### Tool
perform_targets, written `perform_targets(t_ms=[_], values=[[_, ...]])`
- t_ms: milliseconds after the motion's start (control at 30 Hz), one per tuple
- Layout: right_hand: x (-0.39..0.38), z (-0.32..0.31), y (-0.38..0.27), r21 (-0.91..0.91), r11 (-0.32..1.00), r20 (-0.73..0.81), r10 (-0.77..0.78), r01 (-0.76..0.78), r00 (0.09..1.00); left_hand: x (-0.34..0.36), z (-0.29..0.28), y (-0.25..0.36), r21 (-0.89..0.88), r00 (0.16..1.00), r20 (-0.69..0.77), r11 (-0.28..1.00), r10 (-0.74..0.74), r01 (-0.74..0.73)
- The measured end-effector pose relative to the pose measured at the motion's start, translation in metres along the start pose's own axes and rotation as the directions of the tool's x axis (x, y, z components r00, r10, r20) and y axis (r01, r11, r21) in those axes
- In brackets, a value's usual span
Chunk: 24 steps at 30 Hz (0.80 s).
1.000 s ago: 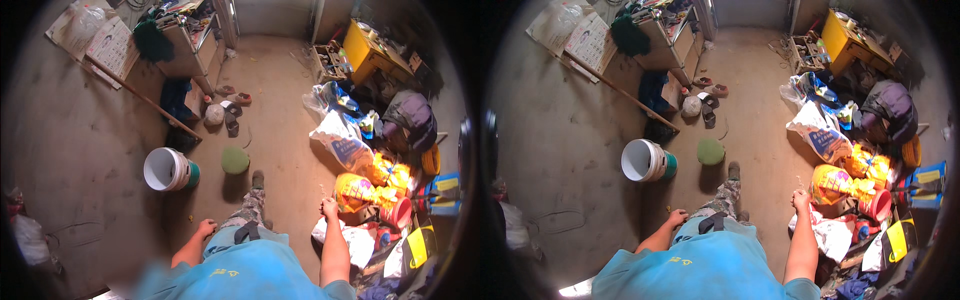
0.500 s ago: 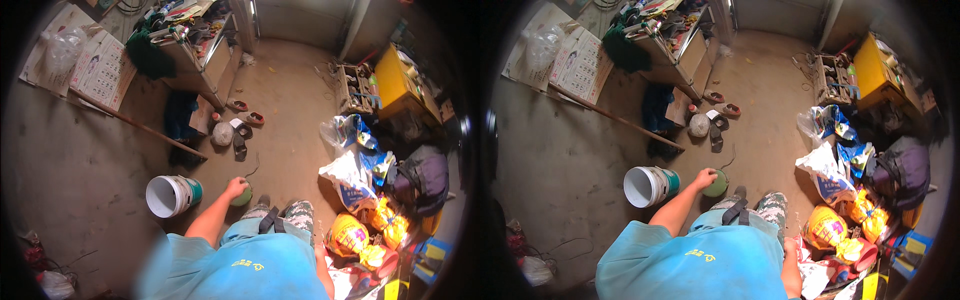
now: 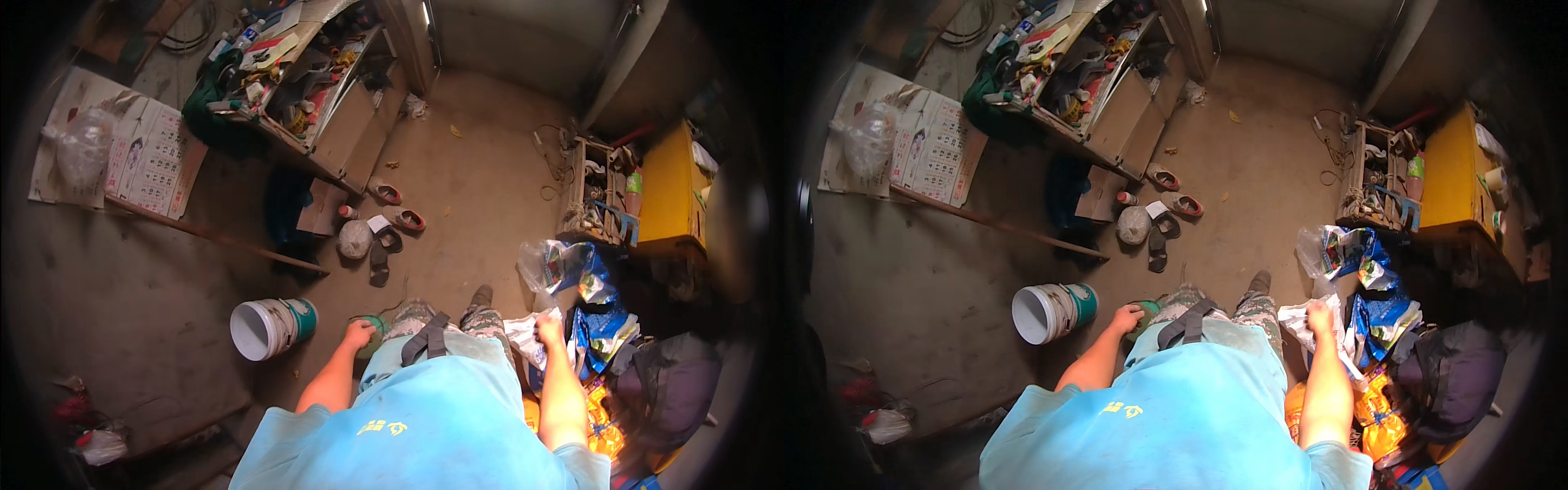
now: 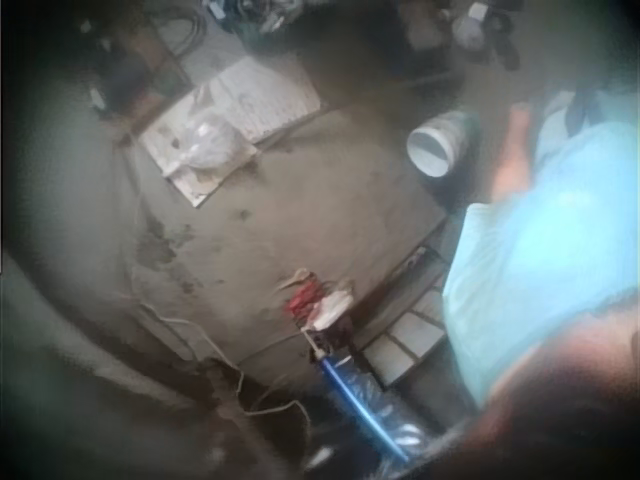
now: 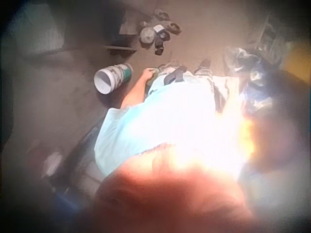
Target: The person uses a hammer and chisel to chip away at a pipe embedded in a concrete wall, then walks to a storage area and retrieves a plastic bag from a metal cabinet.
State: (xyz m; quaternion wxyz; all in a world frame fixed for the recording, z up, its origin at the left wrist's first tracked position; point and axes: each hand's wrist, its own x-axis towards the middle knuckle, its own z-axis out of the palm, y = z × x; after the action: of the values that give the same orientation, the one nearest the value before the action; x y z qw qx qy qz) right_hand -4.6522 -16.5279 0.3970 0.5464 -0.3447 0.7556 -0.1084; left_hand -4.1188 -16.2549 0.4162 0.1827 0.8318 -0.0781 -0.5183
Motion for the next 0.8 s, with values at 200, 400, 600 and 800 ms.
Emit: perform_targets(t_ms=[200, 400, 600, 800], values=[[0.106, -0.025, -0.187, 0.001, 0.98, -0.026, -0.199, 0.199, 0.98, -0.002, 0.036, 0.092, -0.063, 0.996, -0.07, 0.996, -0.061, 0.057], [0.176, 0.01, -0.215, -0.087, 0.992, 0.116, -0.081, 0.091, 0.99, 0.072, 0.044, 0.211, 0.004, 0.999, -0.026, 0.999, -0.035, 0.035], [0.184, 0.026, -0.217, -0.147, 0.954, 0.145, 0.282, -0.261, 0.948, 0.23, 0.012, 0.335, 0.238, 0.974, -0.05, 0.949, 0.222, -0.204], [0.266, 0.001, -0.211, -0.355, 0.932, 0.081, 0.117, -0.081, 0.99, 0.307, -0.033, 0.582, 0.225, 0.896, -0.095, 0.886, 0.434, -0.406]])
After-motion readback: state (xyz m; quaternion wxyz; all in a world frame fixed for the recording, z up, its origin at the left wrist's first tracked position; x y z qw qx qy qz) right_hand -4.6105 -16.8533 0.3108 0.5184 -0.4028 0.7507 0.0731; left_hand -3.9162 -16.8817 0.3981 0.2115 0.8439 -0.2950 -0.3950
